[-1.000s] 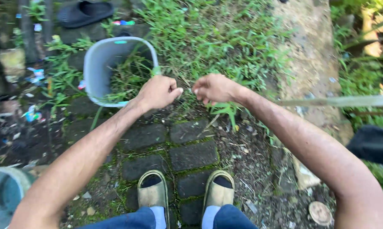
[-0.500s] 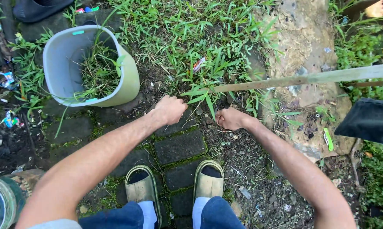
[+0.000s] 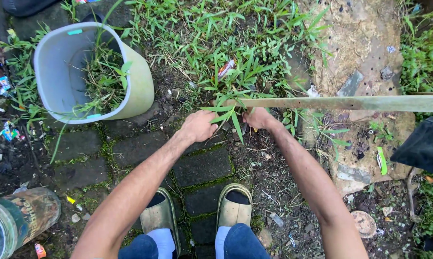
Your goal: Pulling weeds from the ground by hand and placing them into a bucket.
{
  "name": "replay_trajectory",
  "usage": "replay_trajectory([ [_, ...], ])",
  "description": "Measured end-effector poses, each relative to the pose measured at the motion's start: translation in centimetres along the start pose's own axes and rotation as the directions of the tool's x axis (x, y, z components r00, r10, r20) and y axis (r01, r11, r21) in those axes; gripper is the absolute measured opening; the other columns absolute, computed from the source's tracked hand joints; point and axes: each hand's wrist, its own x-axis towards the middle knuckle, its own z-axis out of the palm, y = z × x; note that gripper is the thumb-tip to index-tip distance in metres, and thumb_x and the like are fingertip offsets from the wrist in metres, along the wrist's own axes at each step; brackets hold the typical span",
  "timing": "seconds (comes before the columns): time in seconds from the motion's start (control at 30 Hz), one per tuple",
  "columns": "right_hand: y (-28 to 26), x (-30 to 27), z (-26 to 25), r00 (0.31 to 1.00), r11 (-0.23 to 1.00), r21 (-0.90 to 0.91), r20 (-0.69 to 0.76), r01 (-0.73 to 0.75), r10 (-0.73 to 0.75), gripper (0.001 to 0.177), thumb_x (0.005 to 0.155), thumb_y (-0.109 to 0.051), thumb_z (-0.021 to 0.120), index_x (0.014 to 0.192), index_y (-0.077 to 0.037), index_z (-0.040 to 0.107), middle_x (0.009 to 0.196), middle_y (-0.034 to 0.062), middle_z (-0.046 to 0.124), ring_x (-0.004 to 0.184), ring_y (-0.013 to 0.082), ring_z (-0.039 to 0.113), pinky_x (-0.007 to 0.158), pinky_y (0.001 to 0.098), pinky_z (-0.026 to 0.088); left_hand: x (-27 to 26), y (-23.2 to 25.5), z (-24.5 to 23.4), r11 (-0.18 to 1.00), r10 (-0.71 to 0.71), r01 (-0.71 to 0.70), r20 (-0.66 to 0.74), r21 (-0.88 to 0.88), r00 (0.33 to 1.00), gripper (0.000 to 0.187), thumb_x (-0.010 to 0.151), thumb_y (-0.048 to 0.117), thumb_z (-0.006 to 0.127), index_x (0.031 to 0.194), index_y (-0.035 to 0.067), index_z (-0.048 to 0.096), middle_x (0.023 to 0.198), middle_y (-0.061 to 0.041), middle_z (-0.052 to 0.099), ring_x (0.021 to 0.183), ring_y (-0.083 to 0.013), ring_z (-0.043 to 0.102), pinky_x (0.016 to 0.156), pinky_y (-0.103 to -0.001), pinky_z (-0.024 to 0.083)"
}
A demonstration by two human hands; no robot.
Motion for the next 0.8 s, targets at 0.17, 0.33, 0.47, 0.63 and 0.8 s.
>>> replay_trajectory([
  [0.17, 7.4, 3.0, 1.3, 0.911, 0.954, 0.136, -0.36, 0.266, -0.203, 0.061, 0.089, 0.0, 0.053, 0.148, -0.005, 0.041, 0.115, 0.0173, 0.069, 0.084, 0.0239, 0.071, 0.08, 0.0426, 0.057, 2.2, 2.9, 4.6, 0.952, -0.048, 0.058, 0.04, -0.3, 0.998, 0.039, 0.098, 0.031, 0.059, 0.13, 0.009, 0.06, 0.112, -0.012, 0.072, 0.103, -0.0293, 0.07, 0.095, -0.046, 0.054],
  [0.33, 8.2, -0.8, -1.7, 0.951, 0.935, 0.281, -0.152, -0.218, 0.268, 0.033, 0.117, -0.014, 0.04, 0.143, -0.007, 0.059, 0.116, 0.022, 0.076, 0.098, 0.0291, 0.073, 0.089, 0.0412, 0.062, 2.7, 7.5, 4.8, 0.862, -0.099, 0.085, 0.0, -0.5, 0.995, 0.028, 0.1, 0.031, 0.057, 0.111, 0.01, 0.072, 0.094, -0.013, 0.076, 0.087, -0.0303, 0.074, 0.084, -0.047, 0.056],
  [0.47, 11.2, -4.1, -2.7, 0.802, 0.988, 0.092, -0.596, 0.121, -0.043, 0.049, 0.093, 0.0, 0.056, 0.141, -0.009, 0.058, 0.131, 0.0176, 0.068, 0.116, 0.0304, 0.066, 0.101, 0.0425, 0.052, 2.9, 9.3, 6.1, 0.847, -0.02, -0.063, -0.148, -0.528, 0.989, 0.025, 0.097, 0.029, 0.06, 0.103, 0.008, 0.073, 0.09, -0.015, 0.076, 0.083, -0.0311, 0.074, 0.077, -0.045, 0.057],
  [0.63, 11.8, -7.9, -3.6, 0.779, 0.982, 0.181, -0.609, -0.049, 0.151, 0.041, 0.097, -0.011, 0.062, 0.139, -0.01, 0.061, 0.131, 0.0164, 0.069, 0.123, 0.0324, 0.065, 0.108, 0.0435, 0.05, 3.0, 10.6, 7.7, 0.88, 0.097, -0.157, -0.154, -0.448, 0.983, 0.025, 0.099, 0.028, 0.061, 0.101, 0.008, 0.074, 0.091, -0.016, 0.076, 0.086, -0.0329, 0.074, 0.08, -0.046, 0.058],
  [0.8, 7.9, -10.7, -3.4, 0.815, 0.987, -0.085, -0.576, -0.138, 0.064, 0.06, 0.08, -0.032, 0.087, 0.131, -0.009, 0.064, 0.133, 0.0192, 0.064, 0.128, 0.0407, 0.054, 0.112, 0.0497, 0.044, 2.8, 11.3, 7.8, 0.873, 0.098, -0.095, -0.02, -0.479, 0.995, 0.023, 0.096, 0.026, 0.063, 0.102, 0.006, 0.072, 0.093, -0.014, 0.077, 0.089, -0.029, 0.076, 0.082, -0.044, 0.058],
])
